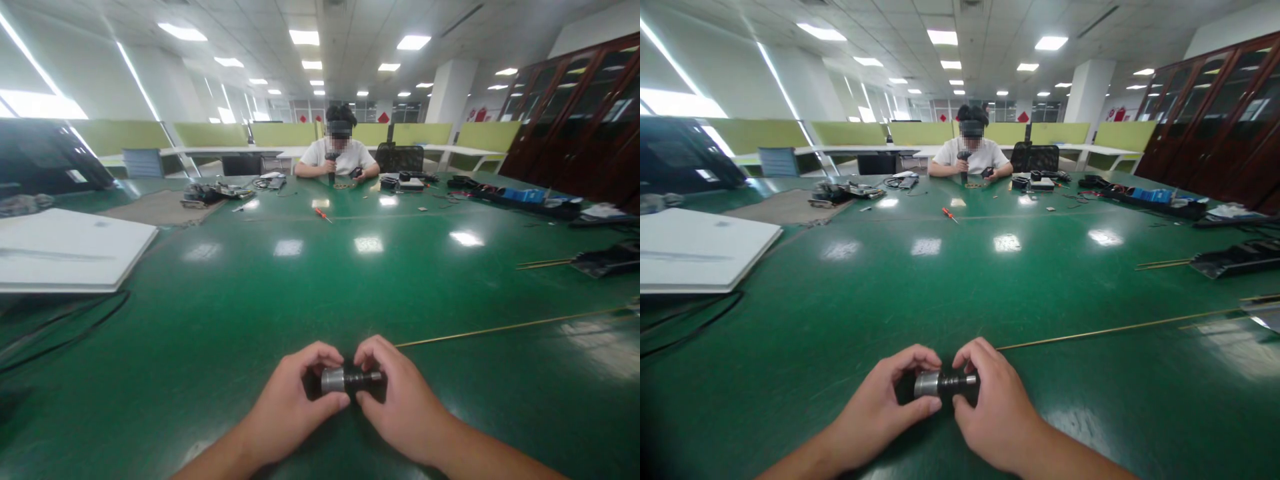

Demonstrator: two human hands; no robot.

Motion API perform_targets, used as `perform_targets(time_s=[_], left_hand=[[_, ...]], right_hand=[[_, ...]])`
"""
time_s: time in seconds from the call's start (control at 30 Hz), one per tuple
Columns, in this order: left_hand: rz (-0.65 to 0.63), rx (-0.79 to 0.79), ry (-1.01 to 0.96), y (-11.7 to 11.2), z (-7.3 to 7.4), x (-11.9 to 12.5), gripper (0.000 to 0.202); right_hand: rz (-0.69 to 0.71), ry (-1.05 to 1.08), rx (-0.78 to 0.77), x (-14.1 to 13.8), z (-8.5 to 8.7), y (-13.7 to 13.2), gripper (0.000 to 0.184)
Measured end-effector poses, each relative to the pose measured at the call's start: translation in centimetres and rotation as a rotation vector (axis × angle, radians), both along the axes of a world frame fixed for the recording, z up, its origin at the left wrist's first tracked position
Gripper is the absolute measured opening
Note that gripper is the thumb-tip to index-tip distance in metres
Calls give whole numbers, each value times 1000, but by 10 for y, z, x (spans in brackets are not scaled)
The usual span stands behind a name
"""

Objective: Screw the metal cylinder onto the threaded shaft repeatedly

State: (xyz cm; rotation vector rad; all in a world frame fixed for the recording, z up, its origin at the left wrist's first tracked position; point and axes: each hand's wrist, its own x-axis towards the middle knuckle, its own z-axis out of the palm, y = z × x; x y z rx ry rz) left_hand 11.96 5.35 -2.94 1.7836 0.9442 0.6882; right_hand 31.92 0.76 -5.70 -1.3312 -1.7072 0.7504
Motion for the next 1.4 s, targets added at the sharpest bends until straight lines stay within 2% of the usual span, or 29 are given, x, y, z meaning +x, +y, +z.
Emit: perform_targets(time_s=[0.33,0.93,1.4], left_hand=[[-15,28,55,-1,3,2,19],[-25,18,72,-1,3,3,19],[17,37,88,-3,2,5,20]], right_hand=[[40,32,-1,0,4,0,31],[37,48,-18,-1,8,-3,24],[-20,24,-46,0,0,2,19]])
